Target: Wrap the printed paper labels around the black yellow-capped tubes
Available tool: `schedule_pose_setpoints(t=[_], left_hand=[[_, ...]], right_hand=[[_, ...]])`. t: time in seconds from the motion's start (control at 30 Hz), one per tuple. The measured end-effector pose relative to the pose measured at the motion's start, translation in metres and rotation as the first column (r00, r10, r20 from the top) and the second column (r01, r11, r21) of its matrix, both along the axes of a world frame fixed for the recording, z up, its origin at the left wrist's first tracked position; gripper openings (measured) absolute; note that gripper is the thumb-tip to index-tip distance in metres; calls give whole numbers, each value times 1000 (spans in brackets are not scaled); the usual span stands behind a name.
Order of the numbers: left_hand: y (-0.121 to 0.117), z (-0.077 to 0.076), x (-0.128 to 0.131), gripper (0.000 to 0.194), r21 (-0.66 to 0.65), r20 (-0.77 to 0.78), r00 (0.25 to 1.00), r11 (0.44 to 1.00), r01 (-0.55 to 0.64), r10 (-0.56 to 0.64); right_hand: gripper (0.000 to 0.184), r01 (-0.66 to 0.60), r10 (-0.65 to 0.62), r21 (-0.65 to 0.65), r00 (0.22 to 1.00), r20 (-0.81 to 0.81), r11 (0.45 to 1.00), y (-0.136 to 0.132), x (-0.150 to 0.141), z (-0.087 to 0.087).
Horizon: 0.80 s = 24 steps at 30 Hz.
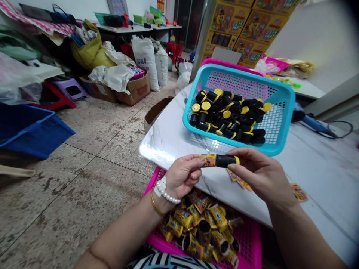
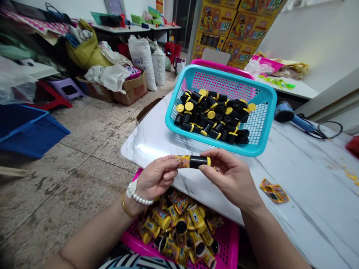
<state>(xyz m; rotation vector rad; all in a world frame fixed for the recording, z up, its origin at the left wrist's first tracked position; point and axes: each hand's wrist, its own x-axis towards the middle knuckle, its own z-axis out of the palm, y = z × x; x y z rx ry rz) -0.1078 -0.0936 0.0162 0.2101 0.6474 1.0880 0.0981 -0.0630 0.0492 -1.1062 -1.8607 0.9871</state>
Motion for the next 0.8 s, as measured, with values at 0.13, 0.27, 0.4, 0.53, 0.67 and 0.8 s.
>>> schedule_pose_setpoints(t=[0.13, 0.27, 0.4, 0.53, 0.67, 0.8], left_hand=[[-1, -1, 1, 11, 3, -1, 1000, 1000, -6, 6], [-4, -3, 3, 16, 48, -52, 997, 997, -62, 64], [-7, -6, 0, 18, 29, -39, 998, 999, -46, 47], [-7, -6, -3, 14, -21, -9, 1000, 999, 24, -25], [-7, -4, -2, 14, -31, -7, 999, 999, 35, -35], [-9, -5, 0, 11, 3, -8, 999, 999, 44, -44]], right_hand=[[21, -88, 2, 313, 965, 264, 946, -6, -6, 10], [19, -123, -26, 412, 941, 337, 903, -12, -11, 11], [20, -141, 43, 258, 935, 351, 956, -18, -9, 7], [21, -187, 80, 293, 937, 340, 938, -19, -5, 5], [21, -228, 138, 288, 944, 301, 930, -13, -4, 5], [20, -217, 118, 282, 937, 328, 935, -10, -3, 6]])
